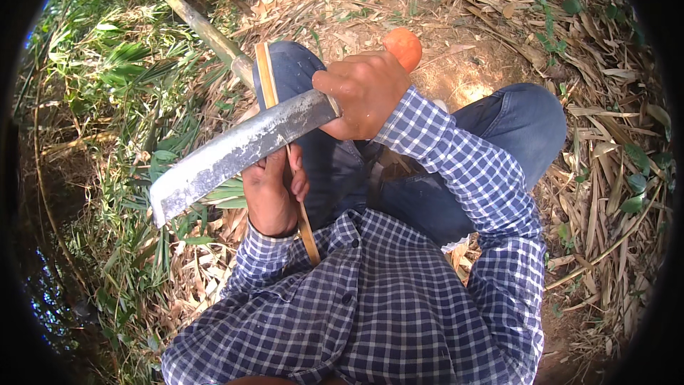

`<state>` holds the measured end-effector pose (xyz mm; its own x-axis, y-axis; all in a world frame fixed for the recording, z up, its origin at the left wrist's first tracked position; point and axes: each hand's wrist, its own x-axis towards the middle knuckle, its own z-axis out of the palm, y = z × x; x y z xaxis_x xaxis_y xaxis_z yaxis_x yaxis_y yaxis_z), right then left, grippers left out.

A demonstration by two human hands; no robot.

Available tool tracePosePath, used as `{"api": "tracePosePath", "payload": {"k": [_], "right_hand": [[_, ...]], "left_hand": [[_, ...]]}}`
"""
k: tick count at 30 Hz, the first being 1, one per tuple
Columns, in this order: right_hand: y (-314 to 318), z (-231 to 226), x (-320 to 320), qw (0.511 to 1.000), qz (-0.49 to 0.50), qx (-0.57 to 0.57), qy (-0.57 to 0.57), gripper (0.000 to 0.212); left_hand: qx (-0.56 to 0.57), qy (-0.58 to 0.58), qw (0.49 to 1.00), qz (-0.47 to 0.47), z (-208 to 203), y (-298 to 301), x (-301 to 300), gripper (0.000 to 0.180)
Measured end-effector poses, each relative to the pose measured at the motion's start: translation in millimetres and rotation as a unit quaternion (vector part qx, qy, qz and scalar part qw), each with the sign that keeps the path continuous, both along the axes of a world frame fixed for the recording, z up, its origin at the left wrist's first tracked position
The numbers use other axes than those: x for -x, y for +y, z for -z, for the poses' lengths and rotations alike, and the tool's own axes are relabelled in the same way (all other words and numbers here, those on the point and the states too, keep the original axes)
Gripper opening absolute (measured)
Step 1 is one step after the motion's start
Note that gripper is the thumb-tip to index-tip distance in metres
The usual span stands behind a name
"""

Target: The person sits on the ground in a bamboo grove and uses a large machete to split a long bamboo stalk into thin strips. They hold the stalk vertically between their legs and repeatedly strike it with the blade to separate the material.

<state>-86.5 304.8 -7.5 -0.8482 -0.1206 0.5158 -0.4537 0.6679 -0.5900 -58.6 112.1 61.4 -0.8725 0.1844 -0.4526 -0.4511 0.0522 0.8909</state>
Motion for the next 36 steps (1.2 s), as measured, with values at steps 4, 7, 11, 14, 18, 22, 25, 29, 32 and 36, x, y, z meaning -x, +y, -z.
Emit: {"api": "tracePosePath", "payload": {"k": [4,7,11,14,18,22,25,29,32,36], "right_hand": [[7.4,6.3,9.3,0.999,0.033,-0.010,0.017,0.025],[15.8,10.1,17.3,0.997,0.057,-0.043,0.035,0.025],[52.2,26.9,33.3,0.980,0.181,-0.073,0.021,0.018],[71.0,23.9,28.8,0.964,0.255,-0.077,-0.022,0.018],[36.8,9.4,6.9,0.992,0.125,-0.028,-0.017,0.023],[2.6,1.1,2.3,0.999,0.033,-0.015,-0.002,0.024],[7.7,2.7,9.9,0.998,0.043,-0.030,0.022,0.024],[42.4,15.9,26.3,0.983,0.178,-0.041,-0.004,0.021],[57.2,17.9,23.7,0.970,0.241,-0.026,-0.024,0.023],[25.1,4.6,1.9,0.995,0.089,0.015,-0.034,0.023]], "left_hand": [[-0.011,0.000,0.999,0.030,-2.6,-5.7,3.1,0.022],[-0.027,-0.015,0.999,0.021,-2.6,-1.5,6.1,0.023],[-0.043,0.005,0.999,0.028,2.5,-13.9,-1.1,0.022],[-0.042,0.009,0.999,0.013,0.9,-11.5,0.7,0.019],[-0.041,0.004,0.999,0.026,3.1,-7.3,8.0,0.020],[-0.026,-0.008,0.999,0.032,10.2,-7.7,4.8,0.025],[-0.060,-0.012,0.997,0.037,6.7,-5.9,5.2,0.024],[-0.074,0.002,0.996,0.039,4.3,-8.7,3.5,0.023],[-0.067,0.005,0.997,0.039,6.6,-7.5,5.1,0.023],[-0.043,0.017,0.998,0.038,7.5,-4.4,6.7,0.022]]}}
